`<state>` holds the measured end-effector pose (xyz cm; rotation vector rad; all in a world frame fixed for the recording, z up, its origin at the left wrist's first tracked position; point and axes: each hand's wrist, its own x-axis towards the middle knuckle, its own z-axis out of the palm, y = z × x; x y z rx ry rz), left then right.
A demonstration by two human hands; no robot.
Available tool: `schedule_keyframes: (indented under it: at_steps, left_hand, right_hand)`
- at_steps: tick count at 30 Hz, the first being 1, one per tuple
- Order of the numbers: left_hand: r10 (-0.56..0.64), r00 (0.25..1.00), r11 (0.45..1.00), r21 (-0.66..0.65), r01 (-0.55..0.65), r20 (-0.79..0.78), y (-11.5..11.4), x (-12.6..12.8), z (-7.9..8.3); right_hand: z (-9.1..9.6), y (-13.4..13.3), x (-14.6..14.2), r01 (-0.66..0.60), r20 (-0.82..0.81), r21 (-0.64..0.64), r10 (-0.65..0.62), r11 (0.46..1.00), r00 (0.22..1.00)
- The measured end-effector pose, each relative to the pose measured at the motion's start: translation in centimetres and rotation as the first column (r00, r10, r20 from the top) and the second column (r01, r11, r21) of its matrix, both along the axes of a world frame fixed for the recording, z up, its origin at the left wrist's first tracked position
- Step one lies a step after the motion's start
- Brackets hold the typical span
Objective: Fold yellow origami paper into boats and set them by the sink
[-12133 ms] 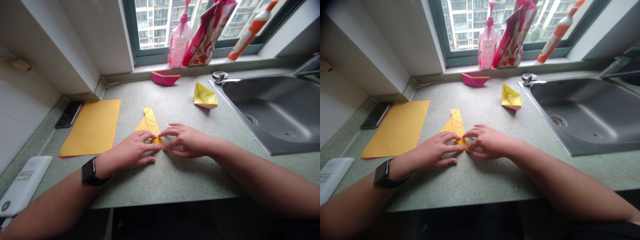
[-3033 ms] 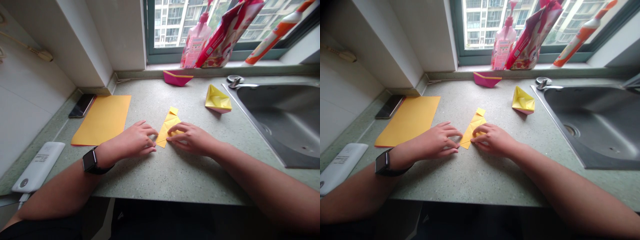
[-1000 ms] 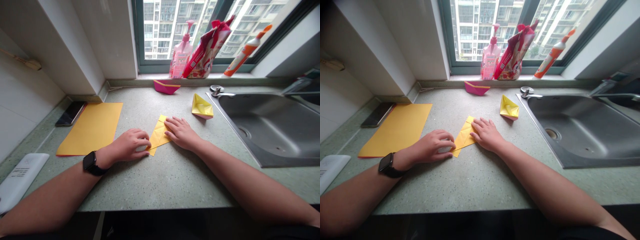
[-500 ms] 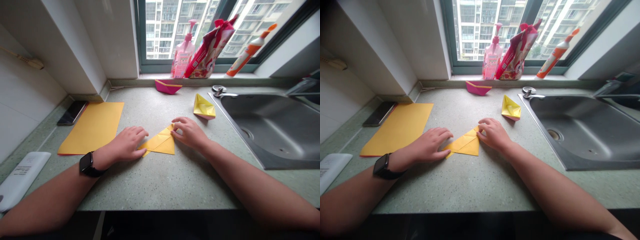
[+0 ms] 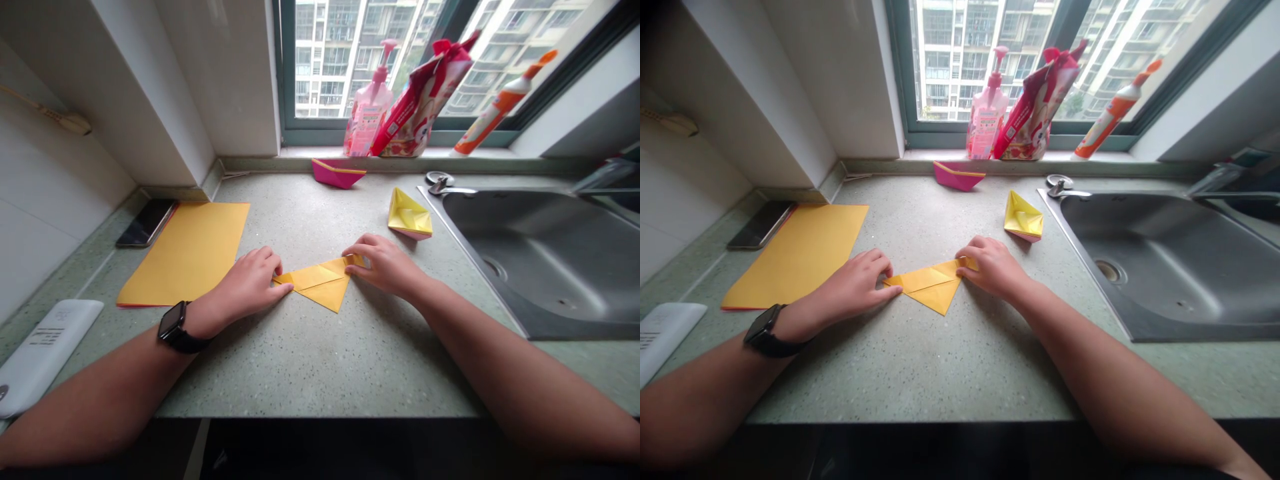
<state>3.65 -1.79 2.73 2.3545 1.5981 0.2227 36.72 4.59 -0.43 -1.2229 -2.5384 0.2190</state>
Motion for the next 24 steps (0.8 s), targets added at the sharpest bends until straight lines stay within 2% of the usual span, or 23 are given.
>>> schedule_keyframes:
  at_steps: [5,10,13,15,17,20,22,24]
  left_hand:
    - [0.042,0.989,0.993,-0.115,-0.026,0.141,0.4,-0.3,0.5]
    - [0.102,0.934,0.982,-0.182,-0.041,0.341,0.9,-0.5,0.8]
    - [0.051,0.924,0.995,-0.099,-0.014,0.379,0.9,-0.7,1.0]
    - [-0.026,0.925,0.997,0.078,-0.004,0.379,0.7,-0.7,1.1]
    - [-0.114,0.934,0.941,0.339,-0.008,0.339,0.3,-0.6,1.2]
    - [-0.213,0.954,0.737,0.675,0.016,0.210,-0.3,-0.5,1.2]
    - [-0.241,0.962,0.638,0.768,0.059,0.127,-0.5,-0.4,1.1]
    - [-0.254,0.966,0.625,0.770,0.128,0.045,-0.5,-0.4,0.8]
  right_hand:
    - [0.3,-0.1,0.0,-0.017,-0.080,0.015,0.018,1.000,0.997]
    - [0.7,-0.1,-0.2,-0.002,-0.220,0.144,0.034,0.990,0.975]
    - [0.9,-0.1,-0.4,0.052,-0.300,0.271,0.032,0.961,0.953]
    - [1.2,-0.4,-0.6,0.095,-0.340,0.348,0.031,0.933,0.940]
    - [1.6,-0.7,-0.7,0.135,-0.376,0.420,0.037,0.897,0.926]
    - [2.2,-1.2,-0.9,0.173,-0.416,0.506,0.063,0.845,0.907]
    - [2.3,-1.3,-1.0,0.173,-0.407,0.529,0.070,0.831,0.911]
    - [1.9,-1.1,-0.9,0.147,-0.350,0.513,0.051,0.846,0.935]
